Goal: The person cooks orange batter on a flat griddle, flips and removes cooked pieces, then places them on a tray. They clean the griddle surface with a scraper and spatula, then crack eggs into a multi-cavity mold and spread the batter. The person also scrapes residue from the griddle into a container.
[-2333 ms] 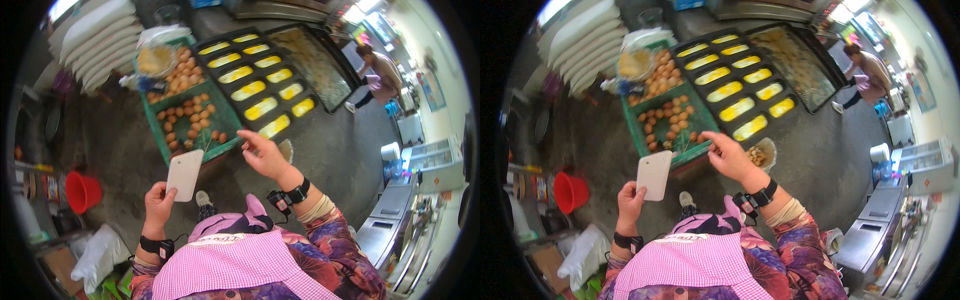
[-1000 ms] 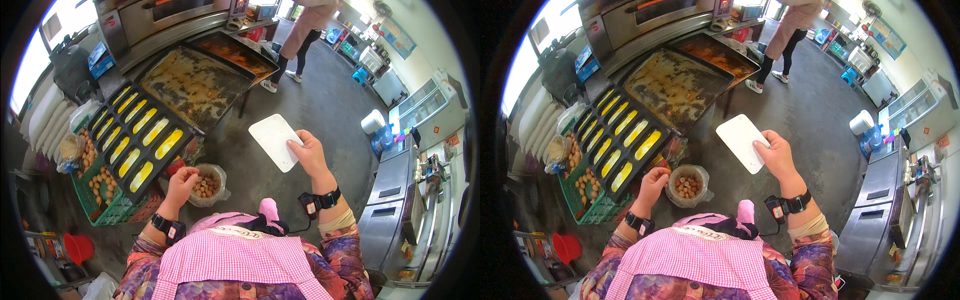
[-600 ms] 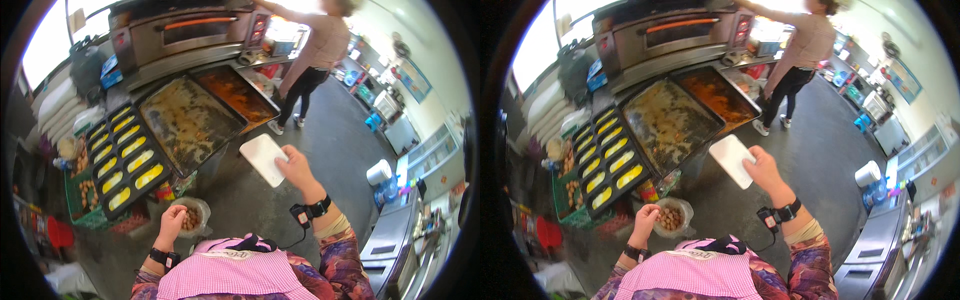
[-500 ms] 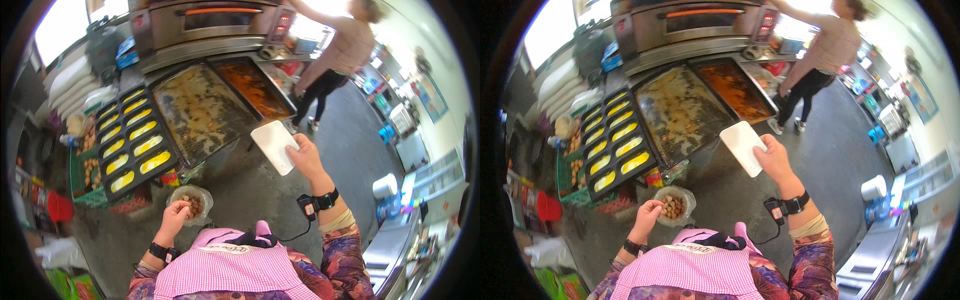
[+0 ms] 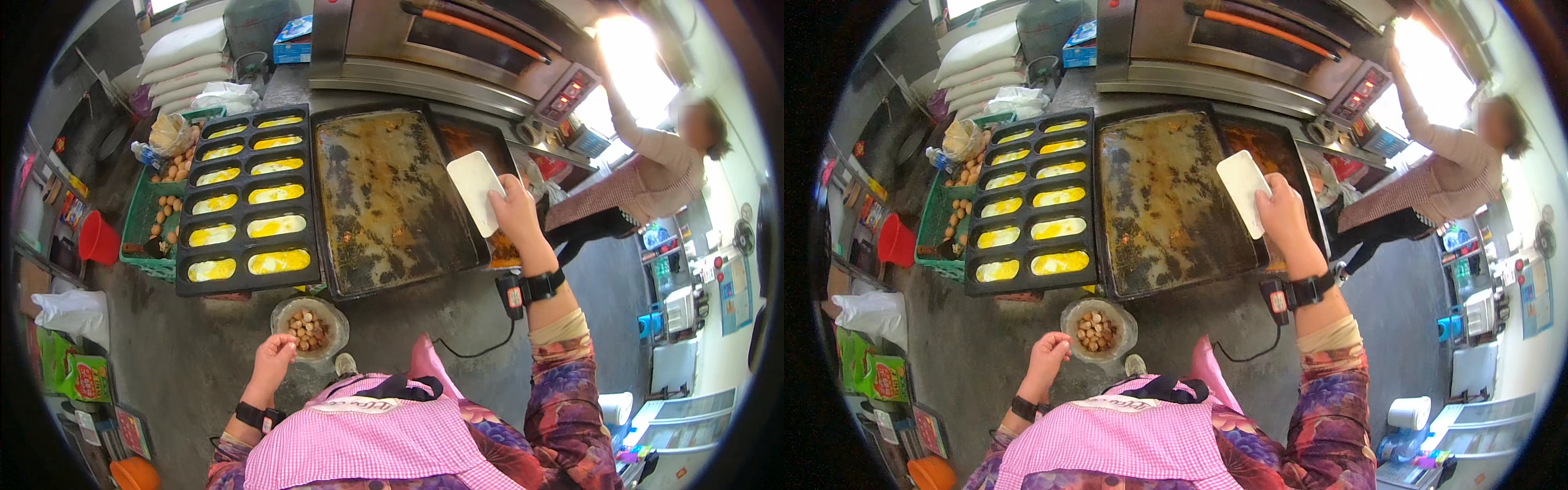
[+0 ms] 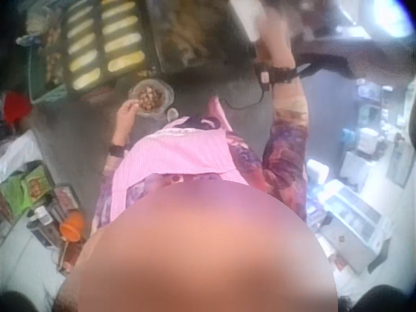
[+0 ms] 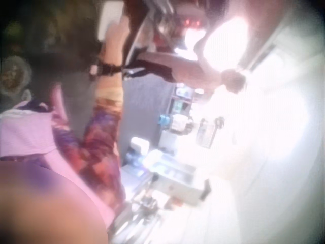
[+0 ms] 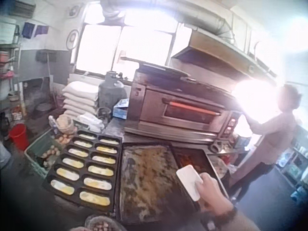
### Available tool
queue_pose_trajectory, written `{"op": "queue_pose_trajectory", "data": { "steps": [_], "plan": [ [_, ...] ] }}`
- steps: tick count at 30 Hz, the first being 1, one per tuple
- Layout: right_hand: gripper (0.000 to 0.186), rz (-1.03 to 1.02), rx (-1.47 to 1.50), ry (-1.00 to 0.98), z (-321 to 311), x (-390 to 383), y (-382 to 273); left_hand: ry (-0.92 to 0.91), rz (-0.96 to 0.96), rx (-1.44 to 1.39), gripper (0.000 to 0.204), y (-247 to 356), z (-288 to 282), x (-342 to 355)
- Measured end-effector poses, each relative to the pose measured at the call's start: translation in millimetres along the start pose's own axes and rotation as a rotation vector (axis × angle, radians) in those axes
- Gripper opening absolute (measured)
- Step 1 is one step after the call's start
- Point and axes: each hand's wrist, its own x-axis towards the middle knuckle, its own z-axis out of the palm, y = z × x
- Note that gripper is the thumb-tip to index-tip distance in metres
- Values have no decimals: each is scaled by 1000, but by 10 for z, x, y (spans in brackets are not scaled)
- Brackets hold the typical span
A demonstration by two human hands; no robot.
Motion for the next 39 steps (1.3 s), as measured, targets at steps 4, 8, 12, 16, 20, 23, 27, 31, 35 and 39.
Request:
{"op": "queue_pose_trajectory", "data": {
  "steps": [4,8,12,16,20,23,27,31,35,39],
  "plan": [
    [24,-24,-32,-73,565,620,389,70,-109,97,12,-99,32,-20],
    [24,23,-227,-183,1222,1240,769,199,-162,48,12,-267,82,-57],
    [23,145,-322,-256,1784,1871,993,319,-240,-12,11,-389,274,-112],
    [22,209,-382,-264,2257,2298,1149,413,-334,-54,12,-508,551,-178],
    [21,176,-547,-392,2759,2608,1219,487,-395,-75,11,-621,757,-240],
    [21,118,-544,-446,3098,2785,1200,547,-427,-141,11,-667,854,-279],
    [22,-84,-553,-517,3421,2838,1043,587,-473,-185,11,-685,900,-314],
    [19,-389,-532,-589,3477,2618,856,561,-473,-157,10,-690,875,-242],
    [14,-562,-437,-714,3250,2145,739,537,-416,-134,10,-680,810,-77],
    [21,-633,-446,-951,2837,1444,557,447,-347,-165,11,-669,680,116]
  ]
}}
